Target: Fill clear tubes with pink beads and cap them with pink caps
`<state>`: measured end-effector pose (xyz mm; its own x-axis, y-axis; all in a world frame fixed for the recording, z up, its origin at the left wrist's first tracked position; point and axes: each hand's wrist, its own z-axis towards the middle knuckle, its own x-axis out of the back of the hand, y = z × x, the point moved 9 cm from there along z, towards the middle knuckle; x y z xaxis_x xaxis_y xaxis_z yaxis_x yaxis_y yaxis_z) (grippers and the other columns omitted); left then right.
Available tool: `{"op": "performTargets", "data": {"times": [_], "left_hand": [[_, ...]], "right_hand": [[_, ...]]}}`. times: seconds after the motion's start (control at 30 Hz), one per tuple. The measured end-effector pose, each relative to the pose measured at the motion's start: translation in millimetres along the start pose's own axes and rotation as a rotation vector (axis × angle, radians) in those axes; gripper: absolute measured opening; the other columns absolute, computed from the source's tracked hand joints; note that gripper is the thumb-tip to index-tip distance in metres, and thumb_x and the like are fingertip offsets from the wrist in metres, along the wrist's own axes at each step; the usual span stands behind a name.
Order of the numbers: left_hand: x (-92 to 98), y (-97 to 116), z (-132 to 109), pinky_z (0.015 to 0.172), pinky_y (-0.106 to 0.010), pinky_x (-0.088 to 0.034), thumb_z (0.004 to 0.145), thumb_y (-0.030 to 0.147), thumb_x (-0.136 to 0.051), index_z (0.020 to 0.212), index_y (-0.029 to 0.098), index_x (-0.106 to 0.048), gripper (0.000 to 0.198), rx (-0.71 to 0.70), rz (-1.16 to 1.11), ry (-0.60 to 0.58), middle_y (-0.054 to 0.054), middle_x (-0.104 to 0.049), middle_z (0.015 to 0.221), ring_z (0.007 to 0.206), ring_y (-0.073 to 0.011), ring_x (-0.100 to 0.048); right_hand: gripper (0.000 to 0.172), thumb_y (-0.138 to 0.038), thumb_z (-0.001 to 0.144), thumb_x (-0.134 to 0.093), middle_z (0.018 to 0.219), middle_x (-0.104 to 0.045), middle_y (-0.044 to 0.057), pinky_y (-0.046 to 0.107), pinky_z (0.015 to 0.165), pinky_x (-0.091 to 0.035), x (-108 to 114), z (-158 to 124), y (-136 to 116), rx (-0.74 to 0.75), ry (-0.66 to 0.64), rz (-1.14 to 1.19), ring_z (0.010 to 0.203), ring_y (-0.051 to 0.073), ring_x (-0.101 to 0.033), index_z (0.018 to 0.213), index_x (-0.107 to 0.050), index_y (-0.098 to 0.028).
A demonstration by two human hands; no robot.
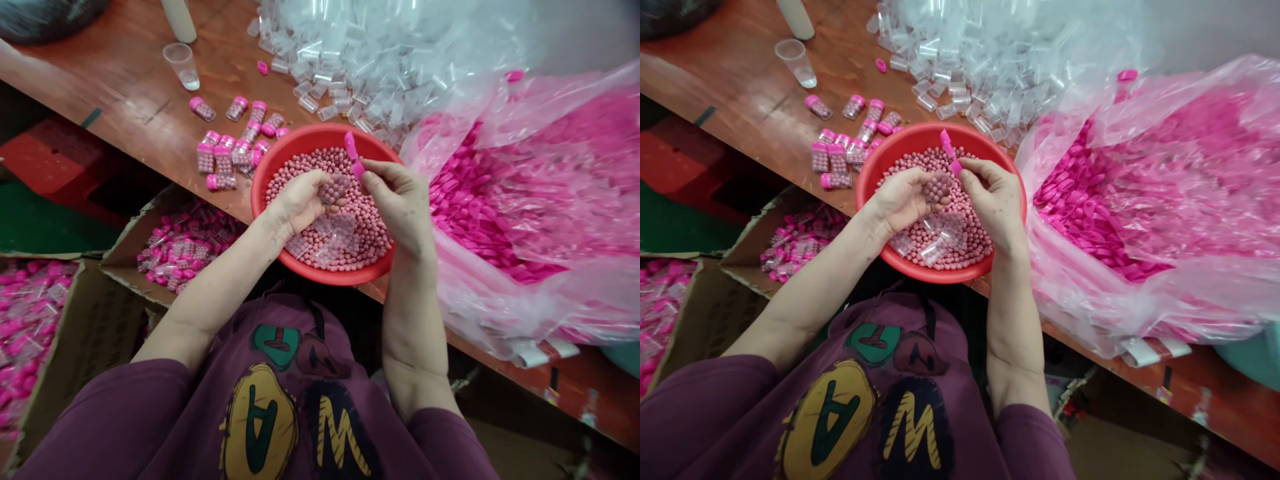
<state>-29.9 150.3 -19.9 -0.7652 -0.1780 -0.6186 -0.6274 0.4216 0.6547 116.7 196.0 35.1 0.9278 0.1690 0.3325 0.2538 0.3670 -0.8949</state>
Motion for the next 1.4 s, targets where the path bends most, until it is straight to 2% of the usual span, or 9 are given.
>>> {"op": "performTargets", "data": {"times": [0.3,0.57,0.7,0.87,0.97,1.07,1.17,1.23,1.4], "left_hand": [[-7.0,4,-7,0.063,-0.021,-0.041,0.109,0.005,-0.061,0.095,0.013,-0.067,0.018,-0.136,0.111,-0.065,0.004,-0.063,0.075,0.062,-0.0055,-0.061],[-4.2,5,-9,0.06,-0.019,-0.04,0.112,0.005,-0.061,0.087,0.015,-0.061,0.026,-0.175,0.05,0.024,0.005,-0.062,0.071,0.057,-0.0036,-0.058],[-11.0,6,-12,0.057,-0.019,-0.039,0.111,0.006,-0.061,0.087,0.015,-0.06,0.026,-0.152,0.03,-0.02,0.005,-0.062,0.07,0.056,-0.0043,-0.058],[-41.4,-5,-27,0.059,-0.022,-0.048,0.104,0.008,-0.069,0.085,0.013,-0.069,0.02,0.018,0.146,-0.322,0.0,-0.067,0.072,0.058,-0.0082,-0.061],[-39.0,-5,-25,0.059,-0.021,-0.048,0.103,0.01,-0.071,0.081,0.013,-0.068,0.022,0.035,0.102,-0.308,0.0,-0.066,0.072,0.06,-0.0082,-0.059],[-25.3,1,-15,0.062,-0.019,-0.049,0.107,0.012,-0.067,0.08,0.012,-0.069,0.027,-0.02,0.004,-0.198,0.0,-0.065,0.072,0.061,-0.0071,-0.058],[-14.6,2,-7,0.065,-0.018,-0.05,0.109,0.013,-0.064,0.08,0.012,-0.071,0.03,-0.044,-0.075,-0.123,0.0,-0.065,0.071,0.063,-0.0071,-0.059],[-11.5,0,-6,0.065,-0.018,-0.05,0.109,0.013,-0.064,0.08,0.012,-0.071,0.03,-0.028,-0.113,-0.095,0.0,-0.066,0.07,0.064,-0.007,-0.06],[-20.1,-3,-10,0.076,-0.023,-0.058,0.112,0.019,-0.066,0.079,0.015,-0.07,0.033,0.019,-0.131,-0.159,-0.001,-0.066,0.072,0.068,-0.0098,-0.064]], "right_hand": [[0.023,-0.04,0.1,-0.08,0.111,-0.087,0.005,0.041,0.097,-0.067,-11,-4,6,0.0,0.052,-0.017,0.102,0.022,-0.081,0.115,-0.089,-0.025],[0.028,-0.033,0.11,-0.062,0.114,-0.083,0.01,0.045,0.101,-0.067,-23,-17,-32,0.304,0.096,-0.275,0.108,0.026,-0.079,0.118,-0.087,-0.024],[0.037,-0.055,0.112,-0.064,0.113,-0.083,0.009,0.047,0.106,-0.066,-19,-10,-23,0.178,0.085,-0.158,0.11,0.027,-0.079,0.111,-0.087,-0.026],[0.064,-0.085,0.106,-0.054,0.112,-0.085,0.007,0.048,0.111,-0.068,-15,0,9,-0.157,0.014,0.291,0.125,0.028,-0.08,0.121,-0.082,-0.029],[0.06,-0.083,0.106,-0.056,0.115,-0.085,0.007,0.05,0.115,-0.066,-8,-2,7,-0.112,0.023,0.394,0.125,0.027,-0.081,0.127,-0.08,-0.031],[0.057,-0.077,0.104,-0.068,0.139,-0.083,0.006,0.056,0.127,-0.059,-7,-8,-1,0.037,0.013,0.266,0.139,0.029,-0.077,0.142,-0.075,-0.035],[0.093,-0.08,0.091,-0.083,0.174,-0.062,0.011,0.064,0.14,-0.046,-26,-16,-6,0.197,-0.121,-0.069,0.164,0.037,-0.058,0.168,-0.056,-0.034],[0.108,-0.076,0.088,-0.087,0.179,-0.054,0.016,0.066,0.144,-0.04,-34,-18,-8,0.302,-0.145,-0.24,0.168,0.04,-0.052,0.176,-0.044,-0.03],[0.087,-0.055,0.097,-0.083,0.171,-0.06,0.017,0.071,0.141,-0.042,-30,-23,-22,0.367,-0.032,-0.347,0.162,0.043,-0.057,0.172,-0.046,-0.03]]}}
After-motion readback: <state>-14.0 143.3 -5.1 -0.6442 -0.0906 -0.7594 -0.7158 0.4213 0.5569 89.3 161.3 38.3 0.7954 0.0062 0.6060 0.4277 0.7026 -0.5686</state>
